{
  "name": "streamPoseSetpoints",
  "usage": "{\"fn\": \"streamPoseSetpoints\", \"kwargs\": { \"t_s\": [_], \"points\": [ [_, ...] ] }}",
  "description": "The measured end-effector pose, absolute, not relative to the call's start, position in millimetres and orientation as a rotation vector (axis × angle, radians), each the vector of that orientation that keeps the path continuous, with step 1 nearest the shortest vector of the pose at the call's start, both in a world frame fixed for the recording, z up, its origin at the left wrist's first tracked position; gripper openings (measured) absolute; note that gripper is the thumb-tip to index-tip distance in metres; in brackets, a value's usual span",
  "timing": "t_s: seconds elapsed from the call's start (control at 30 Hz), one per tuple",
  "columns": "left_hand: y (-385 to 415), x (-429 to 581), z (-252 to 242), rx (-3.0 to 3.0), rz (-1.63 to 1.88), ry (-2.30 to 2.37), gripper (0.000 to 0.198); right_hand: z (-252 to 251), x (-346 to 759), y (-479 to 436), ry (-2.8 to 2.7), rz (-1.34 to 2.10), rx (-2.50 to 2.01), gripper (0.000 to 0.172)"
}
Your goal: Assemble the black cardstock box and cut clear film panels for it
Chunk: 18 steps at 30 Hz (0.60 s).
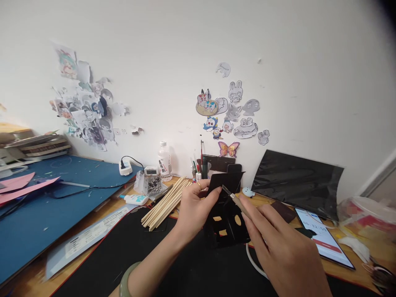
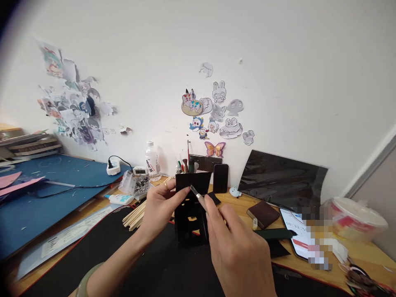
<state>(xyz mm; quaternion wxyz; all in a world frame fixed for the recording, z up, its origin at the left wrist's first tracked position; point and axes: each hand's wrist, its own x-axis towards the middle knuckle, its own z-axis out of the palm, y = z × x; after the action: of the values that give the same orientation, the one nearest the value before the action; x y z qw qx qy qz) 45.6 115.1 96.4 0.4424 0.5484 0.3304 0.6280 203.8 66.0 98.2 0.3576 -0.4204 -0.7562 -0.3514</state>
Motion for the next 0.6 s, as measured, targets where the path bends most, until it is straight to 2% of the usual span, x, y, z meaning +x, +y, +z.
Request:
{"fn": "streamPoseSetpoints", "kwargs": {
  "t_s": [0.27,0.6],
  "points": [
    [115.1,44.1,96.7,1.404,1.541,0.85,0.018,95.5,205.8,67.3,-1.945,-0.944,-1.11,0.03],
    [115.4,43.1,93.5,1.527,1.535,0.891,0.019,94.0,207.1,69.9,-1.946,-0.804,-1.152,0.03]
  ]
}}
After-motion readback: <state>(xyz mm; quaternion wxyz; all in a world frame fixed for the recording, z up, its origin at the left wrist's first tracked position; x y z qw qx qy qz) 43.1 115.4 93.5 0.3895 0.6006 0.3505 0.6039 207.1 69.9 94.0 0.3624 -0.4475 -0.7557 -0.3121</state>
